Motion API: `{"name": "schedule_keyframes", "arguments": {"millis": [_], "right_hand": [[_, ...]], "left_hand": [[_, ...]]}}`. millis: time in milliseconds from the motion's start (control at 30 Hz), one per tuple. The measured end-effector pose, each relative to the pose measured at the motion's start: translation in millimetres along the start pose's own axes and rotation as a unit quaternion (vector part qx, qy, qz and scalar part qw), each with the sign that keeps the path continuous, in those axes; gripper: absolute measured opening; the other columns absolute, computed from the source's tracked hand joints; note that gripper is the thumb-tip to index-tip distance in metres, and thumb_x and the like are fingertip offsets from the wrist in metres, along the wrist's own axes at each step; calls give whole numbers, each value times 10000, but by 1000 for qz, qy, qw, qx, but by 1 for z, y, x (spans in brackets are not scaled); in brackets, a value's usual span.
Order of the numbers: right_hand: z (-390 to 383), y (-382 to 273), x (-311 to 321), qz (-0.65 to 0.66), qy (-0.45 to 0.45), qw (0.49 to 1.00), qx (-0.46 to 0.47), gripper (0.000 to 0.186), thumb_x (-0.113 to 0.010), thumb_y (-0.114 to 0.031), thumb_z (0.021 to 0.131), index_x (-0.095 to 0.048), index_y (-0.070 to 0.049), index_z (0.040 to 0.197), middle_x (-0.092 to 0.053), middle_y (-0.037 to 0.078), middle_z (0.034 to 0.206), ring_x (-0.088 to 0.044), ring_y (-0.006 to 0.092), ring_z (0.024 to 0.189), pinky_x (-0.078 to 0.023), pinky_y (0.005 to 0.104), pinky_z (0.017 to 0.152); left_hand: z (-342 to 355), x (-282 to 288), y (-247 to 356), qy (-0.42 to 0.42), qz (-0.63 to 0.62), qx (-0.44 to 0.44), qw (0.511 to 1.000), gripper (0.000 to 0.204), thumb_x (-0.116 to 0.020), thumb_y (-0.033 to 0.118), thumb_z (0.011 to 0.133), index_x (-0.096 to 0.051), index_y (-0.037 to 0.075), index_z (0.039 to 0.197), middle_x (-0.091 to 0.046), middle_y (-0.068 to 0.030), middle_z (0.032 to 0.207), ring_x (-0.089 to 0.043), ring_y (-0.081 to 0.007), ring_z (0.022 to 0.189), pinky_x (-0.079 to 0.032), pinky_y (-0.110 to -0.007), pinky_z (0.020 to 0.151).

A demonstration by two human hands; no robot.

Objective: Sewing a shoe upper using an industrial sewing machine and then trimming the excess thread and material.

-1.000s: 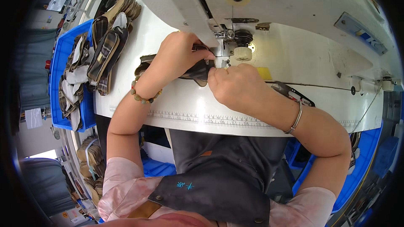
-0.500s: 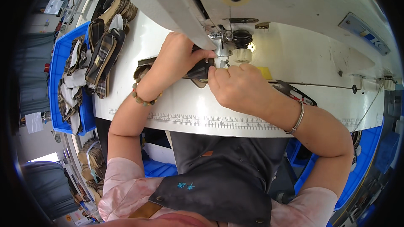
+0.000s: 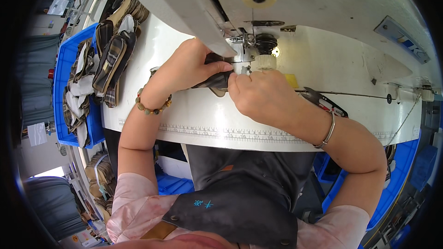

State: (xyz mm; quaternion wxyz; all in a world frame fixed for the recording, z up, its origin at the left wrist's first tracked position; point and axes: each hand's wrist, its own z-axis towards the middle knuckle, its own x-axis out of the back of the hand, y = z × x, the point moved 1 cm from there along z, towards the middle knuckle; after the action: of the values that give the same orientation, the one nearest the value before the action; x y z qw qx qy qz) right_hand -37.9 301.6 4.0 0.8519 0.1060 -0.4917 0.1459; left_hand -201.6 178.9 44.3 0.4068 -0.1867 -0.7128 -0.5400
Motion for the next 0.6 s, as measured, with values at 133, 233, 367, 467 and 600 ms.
{"name": "schedule_keyframes", "arguments": {"millis": [133,233,367,467,600], "right_hand": [[1,2,1,3,4,1000,5,270,-656,-113,734,-688,-13,984,-563,1,689,-572,129,556,-427,284,485],[3,4,10,-2,24,1000,19,267,-655,-109,723,-688,-16,971,-565,3,687,-560,123,542,-415,282,473],[5,3,17,11,57,998,27,235,-679,-80,743,-684,-19,970,-549,7,673,-558,139,539,-405,279,464],[5,3,18,67,79,992,-71,208,-710,-111,765,-682,-42,959,-529,8,625,-551,146,492,-409,275,435],[4,2,12,477,-28,807,-347,155,-724,-153,860,-641,-28,899,-567,0,630,-515,61,521,-374,231,467]], "left_hand": [[-4,9,8,-37,-2,24,999,202,-744,173,834,-709,10,948,-708,-147,818,-662,-293,730,-519,-363,696],[-6,6,-3,-50,-156,70,984,174,-718,154,881,-694,-2,954,-692,-115,791,-628,-204,706,-506,-327,684],[-9,14,-5,-85,-185,66,977,227,-702,195,940,-675,-25,990,-663,-3,802,-540,-53,732,-476,-244,668],[-11,15,-7,-85,-220,60,970,218,-699,192,941,-654,-17,983,-653,1,815,-539,-56,748,-471,-238,693],[-15,15,2,-80,-197,46,976,203,-692,176,940,-646,-19,976,-644,3,814,-531,-56,753,-464,-237,701]]}}
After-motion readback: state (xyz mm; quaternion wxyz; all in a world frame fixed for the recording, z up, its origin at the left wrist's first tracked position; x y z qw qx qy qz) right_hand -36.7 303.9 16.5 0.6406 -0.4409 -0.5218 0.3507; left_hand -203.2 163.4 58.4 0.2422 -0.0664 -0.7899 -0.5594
